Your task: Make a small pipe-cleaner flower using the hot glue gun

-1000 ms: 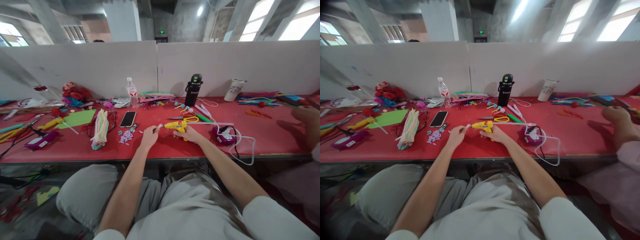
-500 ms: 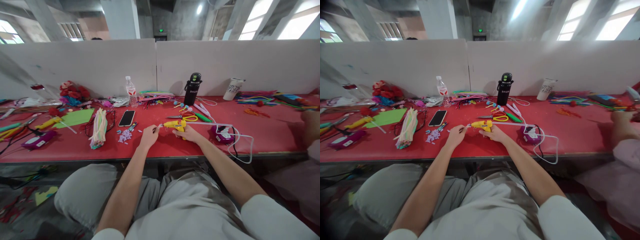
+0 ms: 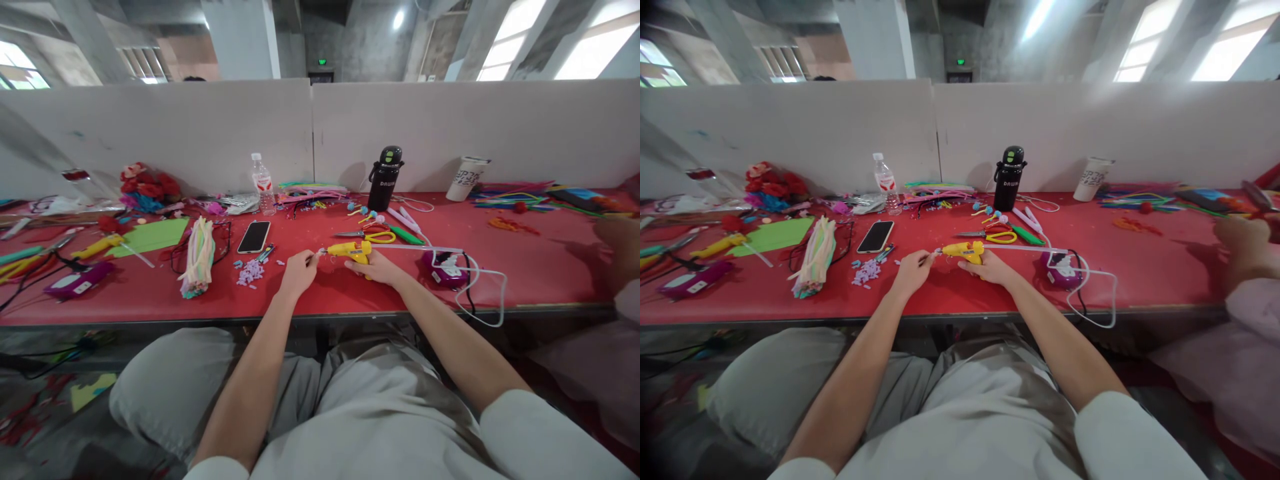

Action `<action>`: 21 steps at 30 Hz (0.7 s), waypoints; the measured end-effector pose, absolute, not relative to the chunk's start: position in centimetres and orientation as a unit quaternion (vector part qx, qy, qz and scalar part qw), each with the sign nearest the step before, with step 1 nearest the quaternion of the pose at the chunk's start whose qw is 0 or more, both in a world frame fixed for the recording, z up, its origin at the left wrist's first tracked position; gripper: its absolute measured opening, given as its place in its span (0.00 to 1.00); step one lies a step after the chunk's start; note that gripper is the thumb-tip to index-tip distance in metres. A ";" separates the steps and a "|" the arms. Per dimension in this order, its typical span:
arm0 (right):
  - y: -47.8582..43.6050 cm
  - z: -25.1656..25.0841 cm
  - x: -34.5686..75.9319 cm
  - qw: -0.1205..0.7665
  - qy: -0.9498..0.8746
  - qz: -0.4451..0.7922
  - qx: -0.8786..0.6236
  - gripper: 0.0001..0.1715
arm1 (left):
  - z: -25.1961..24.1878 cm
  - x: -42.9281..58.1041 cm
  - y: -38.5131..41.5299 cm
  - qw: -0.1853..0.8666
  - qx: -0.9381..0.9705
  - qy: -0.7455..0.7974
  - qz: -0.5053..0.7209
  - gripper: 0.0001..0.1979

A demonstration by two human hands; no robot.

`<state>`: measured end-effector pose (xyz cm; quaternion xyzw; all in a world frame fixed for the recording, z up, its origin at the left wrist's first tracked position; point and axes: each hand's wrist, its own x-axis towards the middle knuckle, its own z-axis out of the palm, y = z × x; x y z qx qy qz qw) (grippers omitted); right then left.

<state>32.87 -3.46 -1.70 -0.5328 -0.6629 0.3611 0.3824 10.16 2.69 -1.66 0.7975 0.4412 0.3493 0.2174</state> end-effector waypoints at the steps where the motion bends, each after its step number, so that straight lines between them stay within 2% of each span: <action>1: -3.4 -1.7 32.9 0.382 -0.663 0.361 -0.533 0.22 | -1.7 10.2 2.7 0.218 0.798 0.440 0.350 0.16; 8: -3.5 -1.7 33.0 0.366 -0.663 0.350 -0.551 0.24 | -1.6 10.2 2.6 0.212 0.800 0.449 0.338 0.16; 21: -3.4 -1.1 33.1 0.394 -0.682 0.329 -0.522 0.27 | -1.4 10.3 3.1 0.194 0.806 0.446 0.337 0.16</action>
